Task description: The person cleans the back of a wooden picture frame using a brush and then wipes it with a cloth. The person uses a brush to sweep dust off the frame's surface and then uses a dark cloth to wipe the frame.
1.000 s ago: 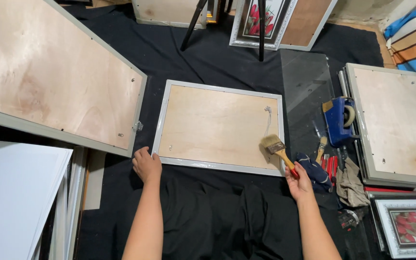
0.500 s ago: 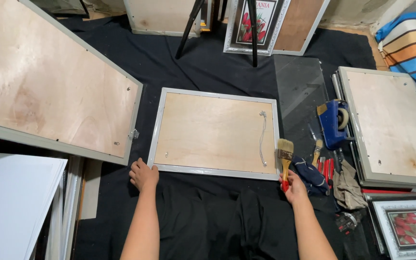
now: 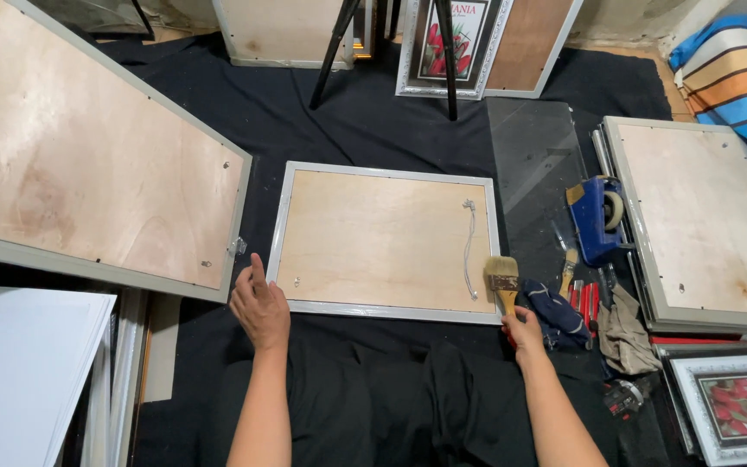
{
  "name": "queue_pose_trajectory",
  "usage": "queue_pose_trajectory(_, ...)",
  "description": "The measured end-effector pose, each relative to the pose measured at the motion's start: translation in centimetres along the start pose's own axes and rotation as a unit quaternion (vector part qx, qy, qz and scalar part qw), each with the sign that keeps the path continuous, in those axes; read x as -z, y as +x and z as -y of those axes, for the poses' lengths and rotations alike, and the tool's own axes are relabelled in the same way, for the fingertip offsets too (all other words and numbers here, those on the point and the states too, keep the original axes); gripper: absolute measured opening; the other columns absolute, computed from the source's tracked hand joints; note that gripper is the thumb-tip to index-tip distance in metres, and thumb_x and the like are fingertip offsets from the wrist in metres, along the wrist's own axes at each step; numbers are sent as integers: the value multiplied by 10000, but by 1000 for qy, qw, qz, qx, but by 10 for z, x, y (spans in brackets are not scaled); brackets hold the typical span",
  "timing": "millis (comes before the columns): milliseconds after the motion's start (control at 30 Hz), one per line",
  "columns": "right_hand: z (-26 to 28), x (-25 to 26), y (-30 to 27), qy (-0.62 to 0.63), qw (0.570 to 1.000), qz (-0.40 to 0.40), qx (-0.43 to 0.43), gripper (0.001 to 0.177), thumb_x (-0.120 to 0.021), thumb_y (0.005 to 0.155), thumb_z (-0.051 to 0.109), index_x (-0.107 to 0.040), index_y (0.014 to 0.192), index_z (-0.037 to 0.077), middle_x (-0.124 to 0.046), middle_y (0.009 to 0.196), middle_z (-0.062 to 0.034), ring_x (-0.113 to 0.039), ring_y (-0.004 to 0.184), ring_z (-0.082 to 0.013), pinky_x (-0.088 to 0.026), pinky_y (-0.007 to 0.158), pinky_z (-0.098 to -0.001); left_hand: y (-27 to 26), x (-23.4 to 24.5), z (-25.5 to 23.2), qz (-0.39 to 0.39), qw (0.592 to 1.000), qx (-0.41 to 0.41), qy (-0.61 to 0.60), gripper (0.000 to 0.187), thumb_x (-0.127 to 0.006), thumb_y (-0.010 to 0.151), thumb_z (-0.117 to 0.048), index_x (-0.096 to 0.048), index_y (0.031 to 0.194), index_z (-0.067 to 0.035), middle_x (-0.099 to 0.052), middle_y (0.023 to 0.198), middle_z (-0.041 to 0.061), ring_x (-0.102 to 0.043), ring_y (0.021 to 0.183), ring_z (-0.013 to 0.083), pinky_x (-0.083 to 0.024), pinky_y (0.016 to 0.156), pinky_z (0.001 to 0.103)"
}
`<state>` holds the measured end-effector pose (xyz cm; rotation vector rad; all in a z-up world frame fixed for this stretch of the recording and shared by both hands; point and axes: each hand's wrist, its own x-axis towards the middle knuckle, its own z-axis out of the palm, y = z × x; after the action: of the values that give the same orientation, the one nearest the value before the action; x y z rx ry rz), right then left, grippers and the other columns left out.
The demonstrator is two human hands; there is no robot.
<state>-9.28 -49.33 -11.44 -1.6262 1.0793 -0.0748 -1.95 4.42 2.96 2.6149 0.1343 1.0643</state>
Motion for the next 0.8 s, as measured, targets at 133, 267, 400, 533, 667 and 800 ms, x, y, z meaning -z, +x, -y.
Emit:
queue_pose_trajectory(133, 29, -7, -30, -179, 980, -48, 74, 525, -821, 785, 269, -696, 1292, 206, -767, 1033, -97, -749, 962, -277, -578, 785, -387, -1, -13, 0, 36, 999, 18, 22, 963, -735, 820, 19, -293, 1648, -200, -543, 1244, 123, -574, 947, 284, -463, 839, 429)
queue_pose_trajectory(267, 77, -10, -91, -223, 962, -55, 149, 462, -786, 876, 255, -682, 1316, 164, -739, 1189, -143, -681, 1139, -365, -546, 952, -457, -10, -19, 9, 248, 944, 220, 4, 947, -718, 866, -58, -219, 1664, -165, -440, 1423, 158, -493, 1218, 362, -412, 1004, 514)
queue_pose_trajectory(400, 119, -17, -131, -183, 965, -49, 181, 350, -713, 948, 192, -715, 1298, 181, -726, 1202, -180, -675, 1135, -379, -558, 932, -454, -35, -72, 59, 384, 840, 381, -36, 914, -689, 904, -318, -180, 1661, -267, -371, 1567, 115, -405, 1410, 337, -380, 1080, 543)
queue_pose_trajectory(533, 144, -35, -161, -126, 970, -36, 204, 338, -768, 907, 193, -740, 1243, 176, -736, 1089, -144, -728, 985, -293, -574, 858, -415, -67, -132, 104, 415, 802, 419, -95, 843, -645, 915, -505, -279, 1642, -285, -467, 1542, 26, -483, 1367, 306, -432, 1024, 536)
queue_pose_trajectory(667, 163, -92, -179, -229, 905, 6, 357, 172, -699, 990, 257, -733, 1078, 113, -712, 993, -172, -713, 976, -366, -585, 837, -449, -43, -97, 78, 416, 777, 451, -141, 754, -490, 1002, -605, -334, 1620, -202, -442, 1560, 73, -413, 1427, 329, -404, 1104, 521)
queue_pose_trajectory(800, 182, -178, -217, -218, 892, 134, 372, 239, -603, 1021, 336, -669, 1082, 114, -710, 964, -239, -692, 984, -456, -545, 869, -539, -17, -59, 55, 422, 759, 463, -178, 769, -293, 1072, -639, -335, 1612, -94, -374, 1608, 182, -309, 1504, 403, -282, 1215, 533)
